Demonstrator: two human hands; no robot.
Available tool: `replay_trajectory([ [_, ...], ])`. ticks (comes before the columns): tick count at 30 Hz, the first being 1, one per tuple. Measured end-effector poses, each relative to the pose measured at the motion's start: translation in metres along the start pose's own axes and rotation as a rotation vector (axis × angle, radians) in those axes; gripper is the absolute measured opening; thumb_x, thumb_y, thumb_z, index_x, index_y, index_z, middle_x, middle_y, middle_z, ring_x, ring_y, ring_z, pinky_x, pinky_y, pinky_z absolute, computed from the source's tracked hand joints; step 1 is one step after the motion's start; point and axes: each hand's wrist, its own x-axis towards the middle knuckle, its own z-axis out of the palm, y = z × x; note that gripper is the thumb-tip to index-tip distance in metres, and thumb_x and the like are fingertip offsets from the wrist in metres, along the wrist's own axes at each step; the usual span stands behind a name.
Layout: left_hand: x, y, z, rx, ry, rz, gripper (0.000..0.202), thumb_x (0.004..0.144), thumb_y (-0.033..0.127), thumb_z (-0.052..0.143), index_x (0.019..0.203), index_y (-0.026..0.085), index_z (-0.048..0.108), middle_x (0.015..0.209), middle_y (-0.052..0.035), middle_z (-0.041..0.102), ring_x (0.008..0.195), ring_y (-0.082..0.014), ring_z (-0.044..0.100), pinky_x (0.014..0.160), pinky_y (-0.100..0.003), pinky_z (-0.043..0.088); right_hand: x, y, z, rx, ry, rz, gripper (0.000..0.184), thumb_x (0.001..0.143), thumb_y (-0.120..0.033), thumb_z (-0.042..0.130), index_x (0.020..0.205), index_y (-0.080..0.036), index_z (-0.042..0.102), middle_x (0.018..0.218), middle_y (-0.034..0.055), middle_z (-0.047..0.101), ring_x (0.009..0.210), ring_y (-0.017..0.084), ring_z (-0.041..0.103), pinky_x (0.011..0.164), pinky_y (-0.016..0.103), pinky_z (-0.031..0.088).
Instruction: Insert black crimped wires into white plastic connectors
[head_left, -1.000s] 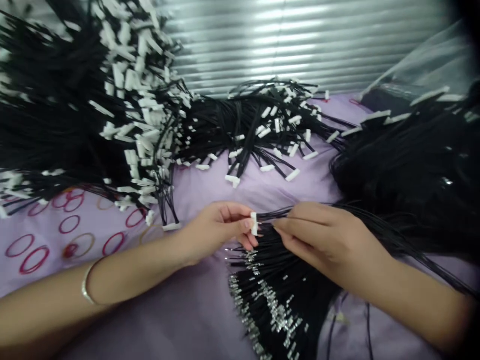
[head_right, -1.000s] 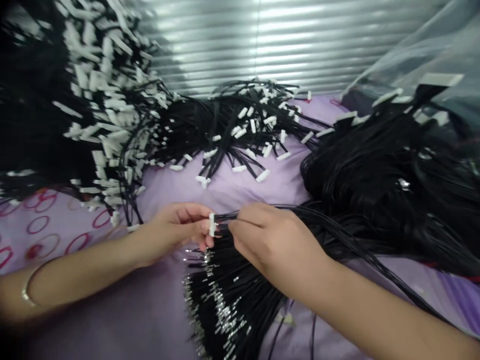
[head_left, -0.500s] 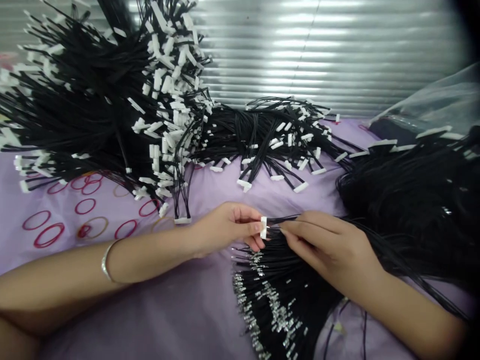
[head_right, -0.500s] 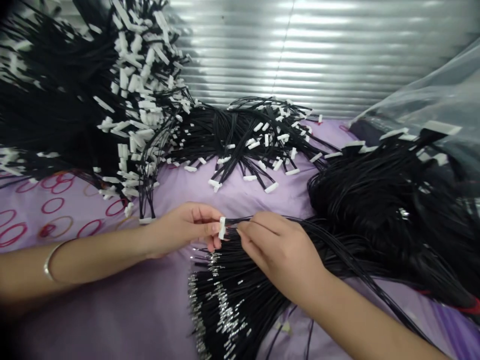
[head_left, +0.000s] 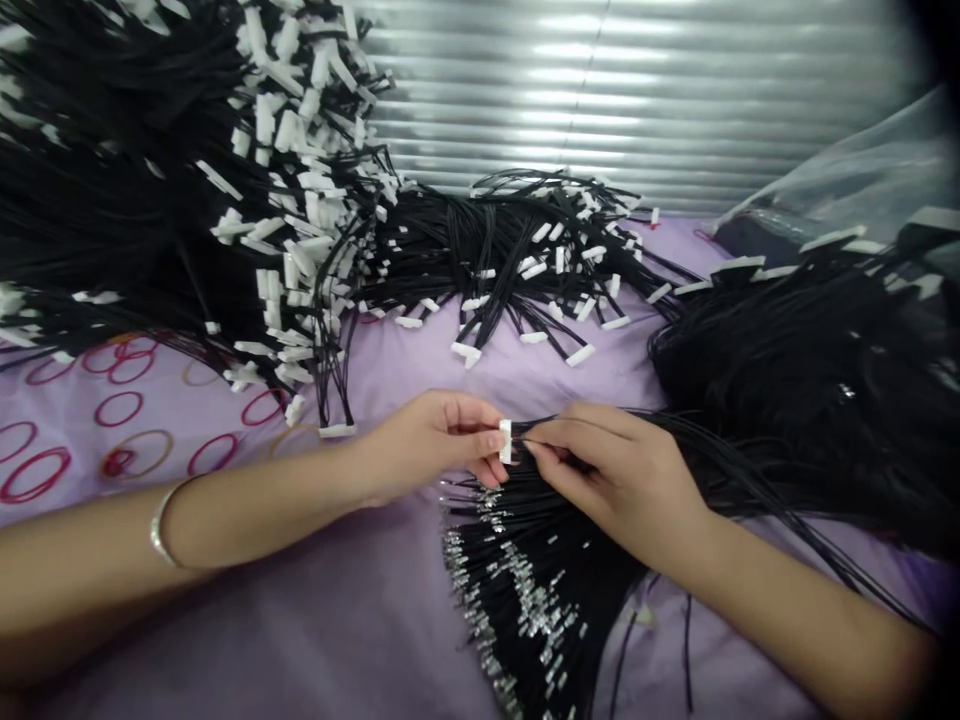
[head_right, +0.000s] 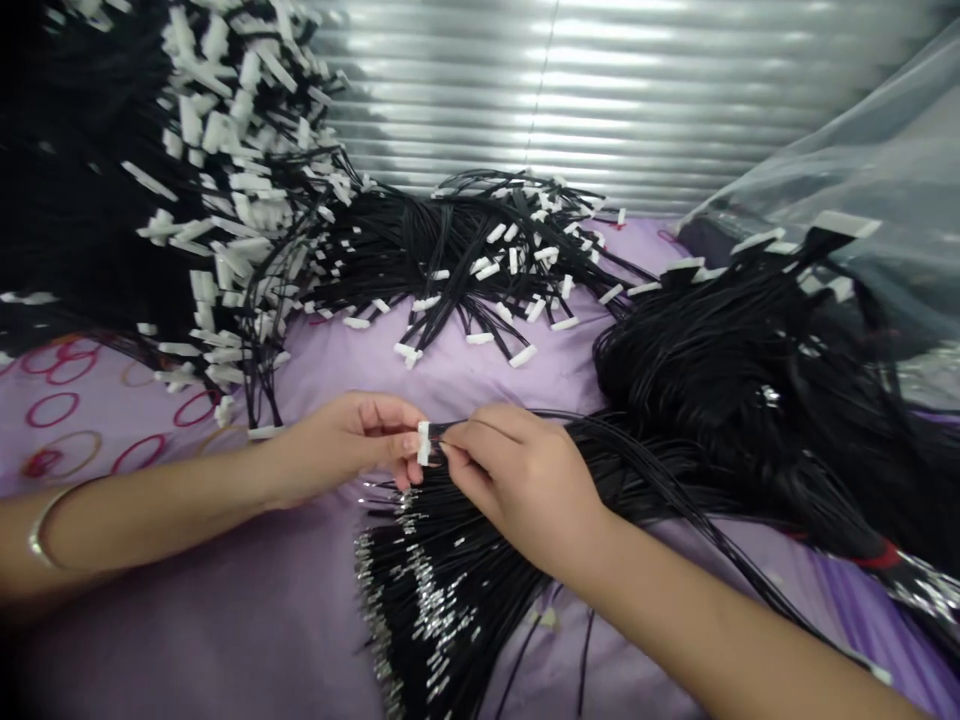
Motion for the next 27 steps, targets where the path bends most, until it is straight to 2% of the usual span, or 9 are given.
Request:
replay_trajectory([
  [5, 0.000, -0.002, 0.002, 0.057, 0.049, 0.053, 0.011, 0.078, 0.021, 0.060, 0.079, 0.010, 0.061, 0.067, 0.0006, 0.065, 0.060, -0.0037, 0.062, 0.062, -0.012, 0.051, 0.001, -0.001, 0.007, -0.047, -0.007, 0.002, 0.016, 0.086, -0.017, 0.050, 0.083, -0.012, 0.065, 0.073, 0.0038, 0.061, 0.066, 0.011, 0.055, 0.061, 0.023, 0.044],
  [8, 0.000, -0.004, 0.003, 0.046, 0.078, 0.089, 0.012, 0.077, 0.023, 0.062, 0.081, 0.012, 0.063, 0.069, 0.0001, 0.066, 0.063, -0.0053, 0.063, 0.063, -0.014, 0.053, 0.003, -0.003, 0.002, -0.119, -0.011, -0.007, 0.020, 0.088, -0.018, 0.048, 0.085, -0.010, 0.066, 0.075, 0.0054, 0.061, 0.069, 0.013, 0.056, 0.063, 0.025, 0.045],
  [12, 0.002, -0.004, 0.004, -0.094, 0.190, 0.137, 0.012, 0.074, 0.021, 0.064, 0.082, 0.012, 0.064, 0.073, -0.0009, 0.066, 0.064, -0.0068, 0.063, 0.063, -0.016, 0.055, 0.004, -0.011, -0.016, -0.307, 0.123, -0.159, 0.018, 0.084, -0.015, 0.053, 0.094, -0.007, 0.065, 0.090, 0.0114, 0.064, 0.081, 0.018, 0.055, 0.071, 0.031, 0.045],
  [14, 0.004, -0.004, 0.003, -0.177, 0.238, 0.126, 0.011, 0.073, 0.018, 0.065, 0.082, 0.011, 0.064, 0.073, -0.0012, 0.066, 0.064, -0.0069, 0.064, 0.064, -0.017, 0.055, 0.003, -0.013, -0.020, -0.326, 0.090, -0.209, 0.015, 0.082, -0.014, 0.055, 0.092, -0.009, 0.066, 0.091, 0.0103, 0.064, 0.078, 0.018, 0.054, 0.069, 0.032, 0.045],
  [17, 0.005, -0.003, 0.001, -0.214, 0.253, 0.113, 0.011, 0.072, 0.016, 0.066, 0.082, 0.011, 0.065, 0.073, -0.0010, 0.066, 0.062, -0.0070, 0.064, 0.064, -0.016, 0.055, 0.000, -0.013, -0.016, -0.225, -0.182, -0.135, 0.015, 0.085, -0.016, 0.052, 0.082, -0.012, 0.067, 0.082, 0.0067, 0.062, 0.074, 0.016, 0.053, 0.067, 0.030, 0.045],
  [19, 0.005, -0.003, 0.001, -0.213, 0.256, 0.111, 0.011, 0.072, 0.016, 0.066, 0.083, 0.011, 0.065, 0.073, -0.0010, 0.067, 0.062, -0.0068, 0.064, 0.063, -0.016, 0.055, 0.000, -0.010, -0.010, -0.126, -0.311, -0.064, 0.018, 0.086, -0.017, 0.050, 0.079, -0.012, 0.066, 0.079, 0.0054, 0.061, 0.074, 0.015, 0.052, 0.069, 0.030, 0.045],
  [22, 0.006, -0.003, 0.000, -0.225, 0.264, 0.107, 0.010, 0.073, 0.015, 0.065, 0.082, 0.012, 0.064, 0.073, -0.0008, 0.067, 0.062, -0.0072, 0.064, 0.062, -0.016, 0.055, 0.002, -0.007, -0.008, 0.016, -0.320, -0.039, 0.020, 0.087, -0.017, 0.049, 0.079, -0.010, 0.066, 0.080, 0.0057, 0.060, 0.077, 0.014, 0.052, 0.075, 0.030, 0.044],
  [25, 0.006, -0.004, 0.000, -0.227, 0.244, 0.099, 0.010, 0.072, 0.015, 0.066, 0.082, 0.012, 0.065, 0.071, -0.0012, 0.066, 0.062, -0.0076, 0.064, 0.062, -0.015, 0.056, 0.004, -0.008, -0.013, 0.151, -0.240, 0.039, 0.021, 0.089, -0.018, 0.047, 0.083, -0.008, 0.064, 0.084, 0.0065, 0.060, 0.082, 0.013, 0.053, 0.077, 0.025, 0.043],
  [27, 0.005, -0.004, -0.001, -0.214, 0.212, 0.088, 0.010, 0.072, 0.016, 0.066, 0.081, 0.012, 0.065, 0.071, -0.0015, 0.066, 0.062, -0.0072, 0.064, 0.063, -0.015, 0.055, 0.005, -0.009, -0.017, 0.207, -0.174, 0.106, 0.019, 0.090, -0.019, 0.047, 0.085, -0.009, 0.063, 0.083, 0.0039, 0.061, 0.079, 0.009, 0.054, 0.074, 0.021, 0.042],
])
